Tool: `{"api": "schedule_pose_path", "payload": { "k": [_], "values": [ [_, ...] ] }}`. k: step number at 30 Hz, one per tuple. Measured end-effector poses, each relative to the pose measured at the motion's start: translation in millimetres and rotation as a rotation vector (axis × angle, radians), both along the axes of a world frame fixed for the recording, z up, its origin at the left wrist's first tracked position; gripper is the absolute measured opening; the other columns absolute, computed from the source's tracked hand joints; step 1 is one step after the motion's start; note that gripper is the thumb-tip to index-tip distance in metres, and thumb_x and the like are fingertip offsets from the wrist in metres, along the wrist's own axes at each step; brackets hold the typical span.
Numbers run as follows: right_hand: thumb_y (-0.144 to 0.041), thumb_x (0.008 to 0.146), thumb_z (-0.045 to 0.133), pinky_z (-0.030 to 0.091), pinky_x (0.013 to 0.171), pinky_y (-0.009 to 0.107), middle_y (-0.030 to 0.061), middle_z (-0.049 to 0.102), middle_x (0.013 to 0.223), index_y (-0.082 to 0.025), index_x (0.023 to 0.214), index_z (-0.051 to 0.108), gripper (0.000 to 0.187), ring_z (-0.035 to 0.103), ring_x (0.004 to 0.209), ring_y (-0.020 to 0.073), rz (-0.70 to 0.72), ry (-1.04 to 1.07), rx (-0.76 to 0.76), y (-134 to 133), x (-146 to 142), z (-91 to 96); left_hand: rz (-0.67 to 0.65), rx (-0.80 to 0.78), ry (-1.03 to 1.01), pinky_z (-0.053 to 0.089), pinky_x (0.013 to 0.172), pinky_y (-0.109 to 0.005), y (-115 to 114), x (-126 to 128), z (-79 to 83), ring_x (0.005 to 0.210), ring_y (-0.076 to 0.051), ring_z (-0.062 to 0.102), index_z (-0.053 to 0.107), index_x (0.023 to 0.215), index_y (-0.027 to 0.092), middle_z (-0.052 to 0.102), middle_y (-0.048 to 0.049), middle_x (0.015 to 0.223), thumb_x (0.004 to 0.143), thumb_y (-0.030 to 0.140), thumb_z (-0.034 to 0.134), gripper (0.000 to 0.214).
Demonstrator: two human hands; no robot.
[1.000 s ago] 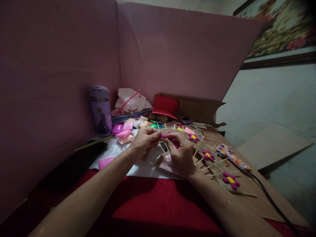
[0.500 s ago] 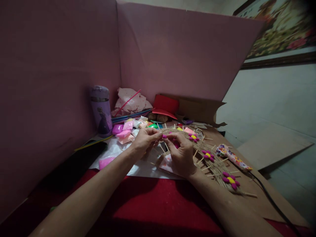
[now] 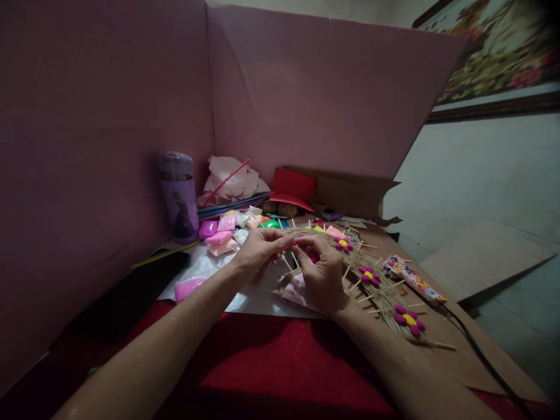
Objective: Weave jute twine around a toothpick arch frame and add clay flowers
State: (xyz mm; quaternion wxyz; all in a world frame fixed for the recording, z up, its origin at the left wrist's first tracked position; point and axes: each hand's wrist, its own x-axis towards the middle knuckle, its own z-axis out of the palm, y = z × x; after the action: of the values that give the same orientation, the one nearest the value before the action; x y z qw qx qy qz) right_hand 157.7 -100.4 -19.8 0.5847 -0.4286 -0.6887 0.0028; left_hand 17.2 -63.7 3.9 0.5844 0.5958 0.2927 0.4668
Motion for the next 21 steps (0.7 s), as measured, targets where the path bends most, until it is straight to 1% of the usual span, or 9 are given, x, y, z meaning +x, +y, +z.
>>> {"api": "schedule_pose_path", "payload": {
  "k": [2, 6, 7, 9, 12, 14, 18, 21],
  "values": [
    [-0.019, 0.083, 0.059, 0.043, 0.063, 0.027, -0.0008, 0.061, 0.076, -0.021, 0.085, 0.061, 0.004, 0.055, 0.067, 0.013, 0.004, -0.001, -0.007, 0.3, -0.1, -0.4, 0.013, -0.004, -0.004, 0.03, 0.044, -0.017, 0.1, 0.3, -0.6, 0.044, -0.003, 0.042, 0.064, 0.066, 0.011, 0.053, 0.0025, 0.052, 0.062, 0.039, 0.074, 0.03],
    [-0.022, 0.083, 0.058, 0.045, 0.067, 0.028, 0.0021, 0.064, 0.086, -0.02, 0.095, 0.061, 0.012, 0.058, 0.073, 0.0151, -0.002, -0.005, -0.038, 0.9, 0.2, -0.5, 0.047, -0.035, -0.054, 0.032, 0.044, -0.017, 0.1, -0.1, 0.7, 0.044, -0.004, 0.044, 0.063, 0.07, 0.011, 0.057, 0.0015, 0.056, 0.06, 0.038, 0.076, 0.031],
    [-0.023, 0.083, 0.058, 0.046, 0.067, 0.029, 0.0025, 0.065, 0.087, -0.02, 0.095, 0.062, 0.013, 0.058, 0.074, 0.0156, -0.002, -0.009, -0.035, 1.1, 0.4, -0.7, 0.061, -0.041, -0.073, 0.032, 0.044, -0.017, 0.5, -0.6, 1.4, 0.045, -0.004, 0.044, 0.062, 0.069, 0.012, 0.057, 0.0014, 0.057, 0.059, 0.037, 0.076, 0.031],
    [-0.025, 0.084, 0.057, 0.045, 0.068, 0.028, 0.0024, 0.066, 0.085, -0.02, 0.09, 0.063, 0.009, 0.06, 0.075, 0.016, 0.004, -0.032, -0.026, 1.6, 1.1, -1.6, 0.101, -0.046, -0.11, 0.033, 0.044, -0.017, 2.1, -2.1, 3.0, 0.045, -0.004, 0.046, 0.06, 0.068, 0.012, 0.058, 0.0011, 0.058, 0.058, 0.037, 0.077, 0.032],
    [-0.029, 0.086, 0.056, 0.043, 0.065, 0.026, 0.0013, 0.067, 0.079, -0.021, 0.081, 0.064, 0.013, 0.061, 0.072, 0.0151, 0.002, -0.118, -0.054, 2.1, 2.1, -4.6, 0.201, -0.012, -0.153, 0.033, 0.044, -0.018, 6.8, -6.1, 4.8, 0.046, -0.005, 0.047, 0.059, 0.066, 0.013, 0.058, 0.0014, 0.057, 0.059, 0.038, 0.076, 0.032],
    [-0.031, 0.086, 0.055, 0.041, 0.063, 0.025, 0.0008, 0.069, 0.077, -0.021, 0.08, 0.066, 0.016, 0.061, 0.069, 0.0144, -0.024, -0.193, -0.098, 2.6, 2.2, -6.9, 0.291, 0.033, -0.151, 0.032, 0.043, -0.018, 10.5, -9.4, 5.5, 0.045, -0.004, 0.046, 0.059, 0.065, 0.012, 0.057, 0.0016, 0.057, 0.06, 0.039, 0.075, 0.031],
    [-0.031, 0.086, 0.055, 0.038, 0.062, 0.025, 0.0004, 0.07, 0.078, -0.022, 0.081, 0.066, 0.015, 0.062, 0.068, 0.0138, -0.109, -0.335, -0.157, 3.3, 1.4, -7.9, 0.458, 0.119, -0.103, 0.032, 0.043, -0.019, 16.7, -16.1, 7.3, 0.044, -0.005, 0.044, 0.062, 0.065, 0.012, 0.058, 0.0008, 0.055, 0.061, 0.039, 0.074, 0.03],
    [-0.033, 0.082, 0.059, 0.034, 0.059, 0.025, 0.0, 0.068, 0.075, -0.021, 0.071, 0.063, 0.017, 0.06, 0.065, 0.0137, -0.181, -0.478, -0.223, 2.6, 0.3, -5.3, 0.539, 0.156, -0.088, 0.032, 0.042, -0.019, 20.5, -20.6, 9.3, 0.044, -0.005, 0.043, 0.063, 0.063, 0.011, 0.058, 0.0004, 0.054, 0.06, 0.039, 0.073, 0.03]
  ]
}}
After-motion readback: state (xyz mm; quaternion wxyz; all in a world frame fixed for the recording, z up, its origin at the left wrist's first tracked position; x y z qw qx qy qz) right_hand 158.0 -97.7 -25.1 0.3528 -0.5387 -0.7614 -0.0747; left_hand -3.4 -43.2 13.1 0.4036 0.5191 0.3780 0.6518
